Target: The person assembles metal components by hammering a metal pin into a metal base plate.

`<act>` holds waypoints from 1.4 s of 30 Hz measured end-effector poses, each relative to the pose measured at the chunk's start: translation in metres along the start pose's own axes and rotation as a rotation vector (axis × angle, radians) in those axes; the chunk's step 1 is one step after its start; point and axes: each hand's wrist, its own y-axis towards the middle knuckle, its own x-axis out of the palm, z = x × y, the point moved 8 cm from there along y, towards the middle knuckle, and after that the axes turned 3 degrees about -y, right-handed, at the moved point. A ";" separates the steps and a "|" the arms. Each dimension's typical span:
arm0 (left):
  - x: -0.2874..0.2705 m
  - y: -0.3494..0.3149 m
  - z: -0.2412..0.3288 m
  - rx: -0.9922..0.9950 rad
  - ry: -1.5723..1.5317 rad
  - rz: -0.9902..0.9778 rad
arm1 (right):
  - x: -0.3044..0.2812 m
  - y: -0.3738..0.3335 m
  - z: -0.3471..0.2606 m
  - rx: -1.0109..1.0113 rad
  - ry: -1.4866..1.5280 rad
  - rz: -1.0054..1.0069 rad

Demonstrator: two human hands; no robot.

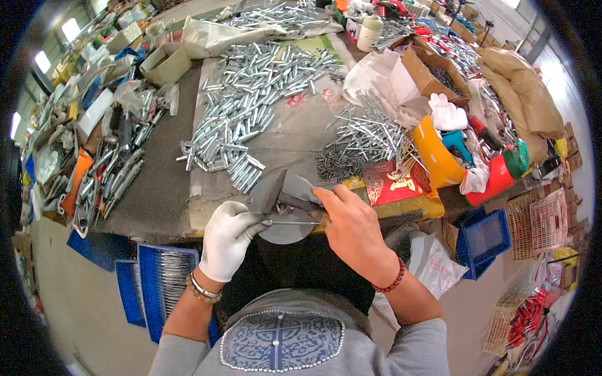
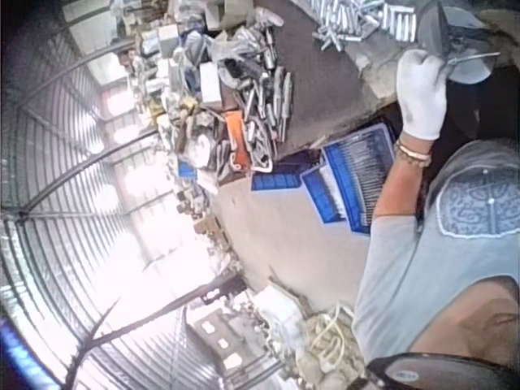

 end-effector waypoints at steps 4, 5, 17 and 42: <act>0.000 -0.004 0.000 0.040 0.019 -0.021 | -0.006 -0.016 -0.012 -0.047 0.076 -0.013; 0.000 -0.005 0.000 0.048 0.020 -0.013 | -0.011 -0.018 -0.016 -0.055 0.088 0.060; 0.000 -0.004 0.000 0.032 0.026 -0.023 | -0.016 -0.028 -0.040 -0.212 -0.019 0.182; 0.001 -0.061 -0.007 -0.393 -0.231 0.186 | 0.085 -0.064 -0.027 0.452 0.829 -0.538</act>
